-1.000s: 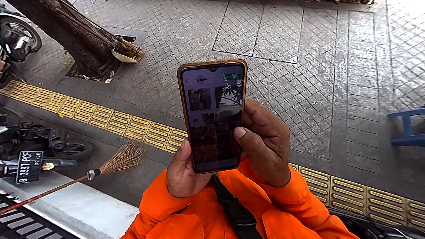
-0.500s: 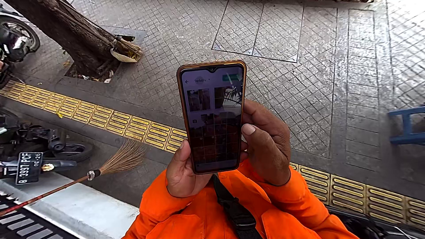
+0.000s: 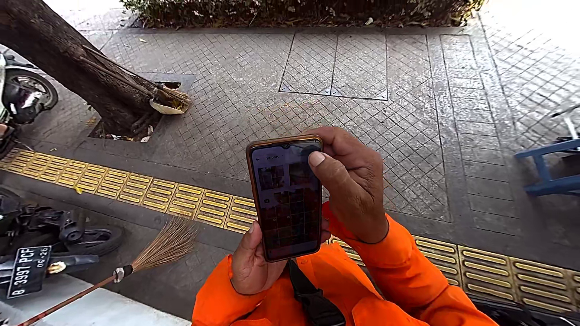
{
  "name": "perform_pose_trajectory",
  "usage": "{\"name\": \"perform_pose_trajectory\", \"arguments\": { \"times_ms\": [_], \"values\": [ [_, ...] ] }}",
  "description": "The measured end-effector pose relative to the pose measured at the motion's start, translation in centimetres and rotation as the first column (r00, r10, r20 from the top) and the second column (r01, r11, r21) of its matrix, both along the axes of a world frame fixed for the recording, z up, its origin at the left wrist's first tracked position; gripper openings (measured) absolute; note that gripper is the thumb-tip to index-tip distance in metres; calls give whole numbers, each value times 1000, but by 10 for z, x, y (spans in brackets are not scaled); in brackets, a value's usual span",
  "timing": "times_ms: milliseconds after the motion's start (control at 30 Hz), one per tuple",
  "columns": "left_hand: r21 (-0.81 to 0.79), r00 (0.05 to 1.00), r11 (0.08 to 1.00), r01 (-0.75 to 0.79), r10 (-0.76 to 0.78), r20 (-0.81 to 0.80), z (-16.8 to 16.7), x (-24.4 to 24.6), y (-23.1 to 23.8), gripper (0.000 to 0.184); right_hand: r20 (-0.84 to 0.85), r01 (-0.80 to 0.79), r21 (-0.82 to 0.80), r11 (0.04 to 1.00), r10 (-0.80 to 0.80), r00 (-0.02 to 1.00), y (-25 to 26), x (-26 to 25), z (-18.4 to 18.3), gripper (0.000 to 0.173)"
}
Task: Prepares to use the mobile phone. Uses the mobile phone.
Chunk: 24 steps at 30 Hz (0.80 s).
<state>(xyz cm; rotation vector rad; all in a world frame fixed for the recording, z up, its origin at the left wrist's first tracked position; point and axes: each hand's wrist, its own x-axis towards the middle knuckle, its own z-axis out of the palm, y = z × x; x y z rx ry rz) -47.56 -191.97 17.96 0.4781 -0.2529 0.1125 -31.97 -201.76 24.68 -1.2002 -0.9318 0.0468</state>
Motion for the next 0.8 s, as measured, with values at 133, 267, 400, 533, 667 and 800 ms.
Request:
{"name": "perform_pose_trajectory", "arguments": {
  "times_ms": [133,267,400,533,667,800],
  "values": [
    [5,1000,1000,3,-3,-5,-2,-2,-1,56,-15,31,1,1000,-31,999,2,-2,-1,17],
    [2,1000,1000,-1,1,-4,-3,-2,0,56,-15,20,12,1000,-20,1000,1,0,-3,20],
    [6,1000,1000,5,-5,0,-4,-1,-1,57,-39,-4,25,1000,5,999,-1,0,-4,28],
    [5,1000,1000,13,-13,4,-3,0,-1,58,-56,-37,31,999,39,998,-3,0,-4,31],
    [4,1000,1000,10,-10,10,-2,-1,0,58,-55,-66,31,997,68,996,-3,-2,-4,32],
    [-11,1000,1000,-22,22,10,-1,-6,1,58,-50,-94,21,995,94,994,2,-5,-1,33]
  ]
}}
